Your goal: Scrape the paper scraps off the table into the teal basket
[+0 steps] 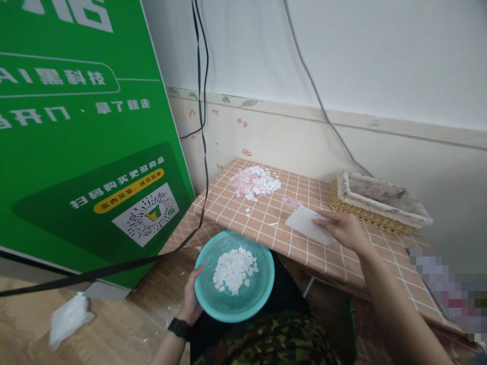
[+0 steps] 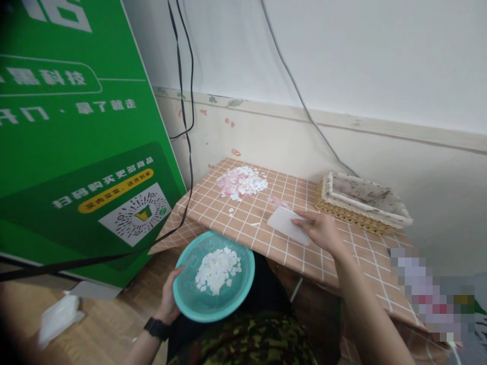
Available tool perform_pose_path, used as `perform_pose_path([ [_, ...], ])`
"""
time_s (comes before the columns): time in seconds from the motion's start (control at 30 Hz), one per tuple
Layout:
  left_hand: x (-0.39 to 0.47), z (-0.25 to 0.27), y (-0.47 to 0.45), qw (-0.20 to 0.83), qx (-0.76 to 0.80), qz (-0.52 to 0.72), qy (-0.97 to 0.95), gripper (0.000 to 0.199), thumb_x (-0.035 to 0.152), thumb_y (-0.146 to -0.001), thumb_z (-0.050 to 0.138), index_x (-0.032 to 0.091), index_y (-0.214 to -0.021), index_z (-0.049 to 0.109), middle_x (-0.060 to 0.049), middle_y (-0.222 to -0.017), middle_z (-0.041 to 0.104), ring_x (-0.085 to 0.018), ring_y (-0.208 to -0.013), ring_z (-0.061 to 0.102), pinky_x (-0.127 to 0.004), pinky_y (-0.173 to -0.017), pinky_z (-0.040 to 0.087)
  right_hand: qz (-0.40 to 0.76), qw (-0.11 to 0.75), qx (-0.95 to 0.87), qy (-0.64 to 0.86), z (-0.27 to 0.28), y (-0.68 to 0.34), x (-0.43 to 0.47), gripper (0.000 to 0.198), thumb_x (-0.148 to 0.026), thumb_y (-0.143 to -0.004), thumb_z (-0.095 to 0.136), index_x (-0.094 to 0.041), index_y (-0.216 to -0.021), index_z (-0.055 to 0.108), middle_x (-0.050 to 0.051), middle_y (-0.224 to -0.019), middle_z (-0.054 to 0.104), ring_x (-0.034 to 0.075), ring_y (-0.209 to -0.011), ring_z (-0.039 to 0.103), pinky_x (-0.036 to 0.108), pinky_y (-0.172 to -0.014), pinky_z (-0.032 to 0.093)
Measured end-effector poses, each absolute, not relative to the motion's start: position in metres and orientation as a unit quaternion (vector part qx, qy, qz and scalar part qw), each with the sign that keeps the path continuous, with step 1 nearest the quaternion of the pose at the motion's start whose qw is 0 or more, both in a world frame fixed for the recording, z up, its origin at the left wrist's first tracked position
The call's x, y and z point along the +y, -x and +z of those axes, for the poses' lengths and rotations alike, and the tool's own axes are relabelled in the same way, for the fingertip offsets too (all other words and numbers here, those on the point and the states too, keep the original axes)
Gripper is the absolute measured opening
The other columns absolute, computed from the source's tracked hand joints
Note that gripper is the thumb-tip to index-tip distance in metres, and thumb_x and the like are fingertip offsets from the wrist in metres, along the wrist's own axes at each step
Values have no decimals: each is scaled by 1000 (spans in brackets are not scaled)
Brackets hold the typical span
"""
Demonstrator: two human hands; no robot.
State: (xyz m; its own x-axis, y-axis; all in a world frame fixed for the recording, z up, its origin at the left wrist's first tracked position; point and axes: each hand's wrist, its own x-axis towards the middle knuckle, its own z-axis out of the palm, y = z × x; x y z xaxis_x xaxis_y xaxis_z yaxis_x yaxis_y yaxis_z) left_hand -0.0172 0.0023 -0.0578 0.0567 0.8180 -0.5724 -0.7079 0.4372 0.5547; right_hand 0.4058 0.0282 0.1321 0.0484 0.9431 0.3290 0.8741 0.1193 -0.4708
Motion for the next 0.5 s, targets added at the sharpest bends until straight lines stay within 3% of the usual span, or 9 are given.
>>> perform_pose_path([
  [0.13,4,-61,14,712,449,537,-62,19,28,-69,69,13,-81,68,-4,-68,72,-22,-62,68,-37,-68,55,137,283,-696,646,137,-438,72,38,-42,-78,63,-18,-105,71,7,-99,72,26,-80,69,34,-65,55],
  [0.33,3,-58,12,707,446,546,-64,17,27,-69,69,14,-80,68,-4,-69,73,-23,-66,69,-37,-70,55,115,330,-682,642,137,-424,99,37,-41,-76,65,-17,-103,72,9,-98,72,27,-85,69,36,-71,56],
  [0.5,2,-54,14,710,449,539,-67,16,26,-69,67,13,-80,69,-5,-70,73,-23,-64,68,-35,-69,54,109,329,-767,541,135,-373,71,26,-37,-82,61,-25,-102,72,5,-102,71,23,-88,69,32,-78,55],
])
